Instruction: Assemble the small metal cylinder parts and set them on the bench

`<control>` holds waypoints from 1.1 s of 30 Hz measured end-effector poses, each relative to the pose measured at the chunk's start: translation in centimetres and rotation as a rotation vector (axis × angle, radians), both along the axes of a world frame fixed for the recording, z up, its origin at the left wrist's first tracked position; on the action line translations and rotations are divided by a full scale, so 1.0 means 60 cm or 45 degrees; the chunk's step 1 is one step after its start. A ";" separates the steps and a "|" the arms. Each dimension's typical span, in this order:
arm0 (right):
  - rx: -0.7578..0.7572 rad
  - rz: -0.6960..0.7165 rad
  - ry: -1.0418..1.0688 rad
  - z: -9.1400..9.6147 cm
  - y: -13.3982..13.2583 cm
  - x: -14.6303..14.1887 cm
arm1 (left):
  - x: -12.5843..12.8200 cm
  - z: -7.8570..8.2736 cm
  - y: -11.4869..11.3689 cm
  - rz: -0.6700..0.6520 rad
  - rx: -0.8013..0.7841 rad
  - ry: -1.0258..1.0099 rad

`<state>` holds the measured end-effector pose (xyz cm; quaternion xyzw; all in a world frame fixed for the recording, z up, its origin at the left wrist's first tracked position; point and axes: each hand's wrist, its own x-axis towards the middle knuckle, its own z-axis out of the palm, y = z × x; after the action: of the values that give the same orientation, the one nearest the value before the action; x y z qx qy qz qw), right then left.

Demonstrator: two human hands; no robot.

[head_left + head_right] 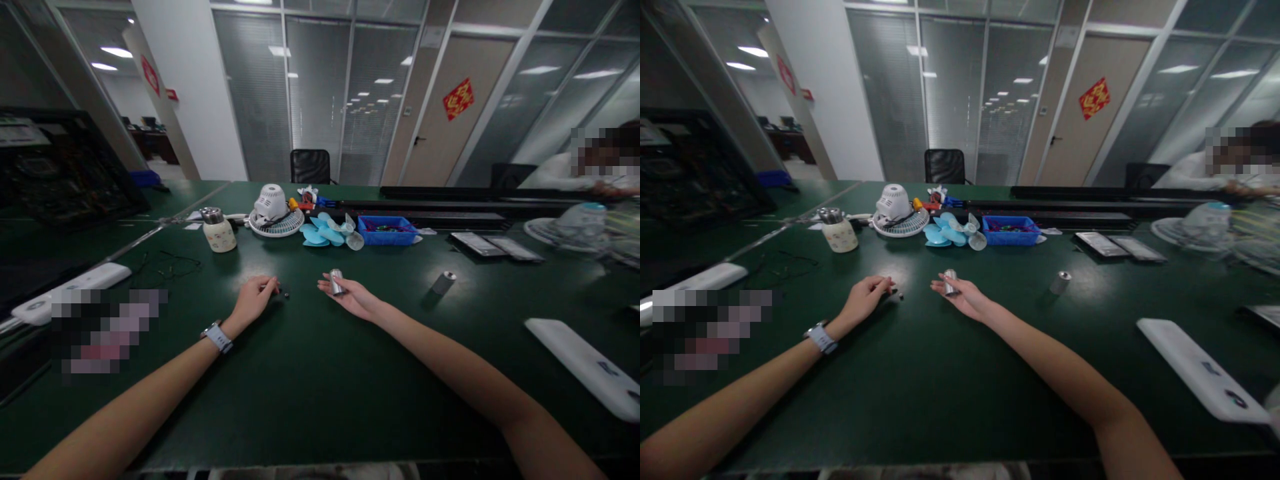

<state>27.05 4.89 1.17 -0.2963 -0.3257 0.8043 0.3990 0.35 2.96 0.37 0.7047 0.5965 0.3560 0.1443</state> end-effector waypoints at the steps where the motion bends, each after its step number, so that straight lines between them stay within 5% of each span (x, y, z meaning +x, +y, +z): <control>1: -0.015 -0.010 0.003 0.001 0.000 0.000 | 0.000 0.000 0.000 0.000 0.004 0.005; 12: -0.033 -0.040 -0.014 0.005 -0.002 -0.002 | 0.001 0.001 -0.002 -0.009 0.002 0.073; 22: 0.663 0.015 -0.617 -0.006 -0.018 -0.004 | 0.001 0.003 -0.004 -0.041 0.019 0.087; 28: 1.309 -0.540 -1.491 0.053 0.016 0.132 | 0.000 0.000 0.000 -0.076 0.031 0.067; 30: 1.296 -0.707 -1.840 0.070 0.050 0.199 | 0.000 -0.001 0.001 -0.078 0.026 0.070; 33: 1.081 -0.721 -2.217 0.078 0.107 0.292 | -0.001 -0.002 0.002 -0.078 0.027 0.065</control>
<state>44.59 11.29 5.85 -0.6803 -0.6808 0.0012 0.2714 0.31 3.06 0.23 0.7330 0.5743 0.3396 0.1323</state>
